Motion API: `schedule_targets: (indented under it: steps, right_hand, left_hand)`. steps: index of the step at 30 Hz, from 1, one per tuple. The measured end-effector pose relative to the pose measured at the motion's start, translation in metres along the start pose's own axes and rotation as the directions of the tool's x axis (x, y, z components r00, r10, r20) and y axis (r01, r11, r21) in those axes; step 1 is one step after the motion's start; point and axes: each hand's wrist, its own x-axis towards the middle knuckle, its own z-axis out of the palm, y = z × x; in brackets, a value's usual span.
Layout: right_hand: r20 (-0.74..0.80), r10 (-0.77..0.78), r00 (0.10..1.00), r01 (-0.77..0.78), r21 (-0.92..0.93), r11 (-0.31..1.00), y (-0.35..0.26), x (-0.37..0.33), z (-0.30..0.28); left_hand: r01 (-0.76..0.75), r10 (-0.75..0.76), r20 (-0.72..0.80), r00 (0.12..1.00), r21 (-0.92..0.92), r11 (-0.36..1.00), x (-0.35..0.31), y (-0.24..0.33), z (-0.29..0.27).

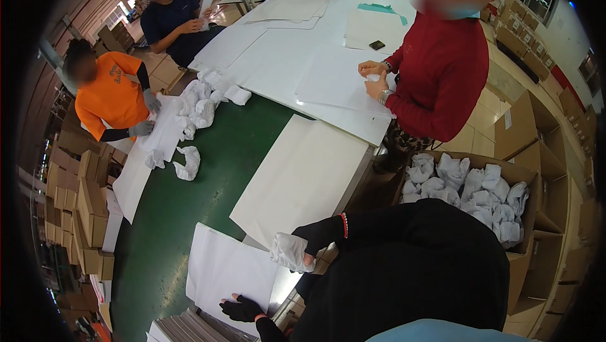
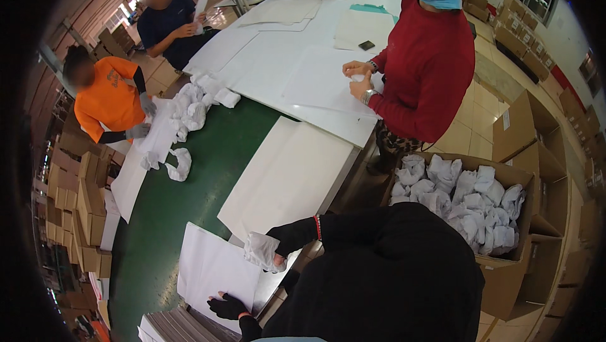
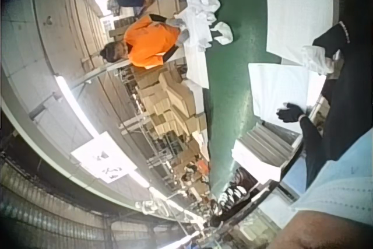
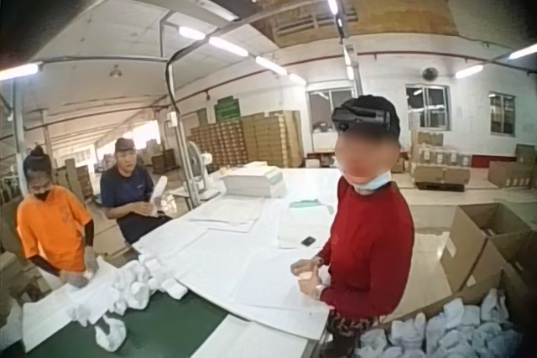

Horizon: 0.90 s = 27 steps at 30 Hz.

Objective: The person wraps small white items in white paper sheets on a green table. They fold the paper around the items and place the wrapped packages into a cardboard box. The person also gathers loose white paper scraps from the table and places them into the box.

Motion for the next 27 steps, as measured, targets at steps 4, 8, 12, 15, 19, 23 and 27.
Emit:
schedule_targets:
  steps: [4, 8, 12, 15, 19, 23, 27]
  right_hand:
    - [0.006, -0.012, 1.0, 0.011, 0.045, 0.999, 0.0, 0.001, 0.001]
    - [0.056, -0.027, 0.998, 0.025, 0.042, 0.999, 0.003, 0.003, 0.001]
    - [0.06, -0.007, 0.998, 0.004, 0.044, 0.999, 0.001, 0.003, 0.002]
    - [0.046, -0.044, 0.998, 0.042, 0.04, 0.998, 0.015, 0.007, -0.002]
    - [0.097, -0.071, 0.993, 0.067, 0.045, 0.997, 0.013, 0.01, 0.001]
    - [0.059, -0.061, 0.996, 0.058, 0.057, 0.997, 0.004, 0.004, 0.008]
    - [0.061, -0.055, 0.997, 0.062, -0.117, 0.991, 0.012, 0.013, 0.0]
  left_hand:
    - [0.01, -0.01, 0.015, 1.0, -0.006, 1.0, 0.001, 0.002, 0.0]
    - [0.032, -0.031, 0.054, 0.998, -0.017, 0.999, 0.001, 0.002, -0.002]
    - [0.024, -0.024, 0.04, 0.999, 0.006, 1.0, 0.002, 0.003, -0.004]
    - [0.023, -0.023, 0.033, 0.999, -0.016, 1.0, 0.001, 0.008, -0.007]
    - [0.005, -0.005, -0.004, 1.0, -0.02, 1.0, 0.001, -0.001, -0.003]
    - [0.035, -0.035, 0.014, 0.999, -0.067, 0.997, 0.0, 0.001, -0.003]
    - [0.035, -0.028, 0.058, 0.998, -0.121, 0.992, 0.004, 0.013, -0.013]
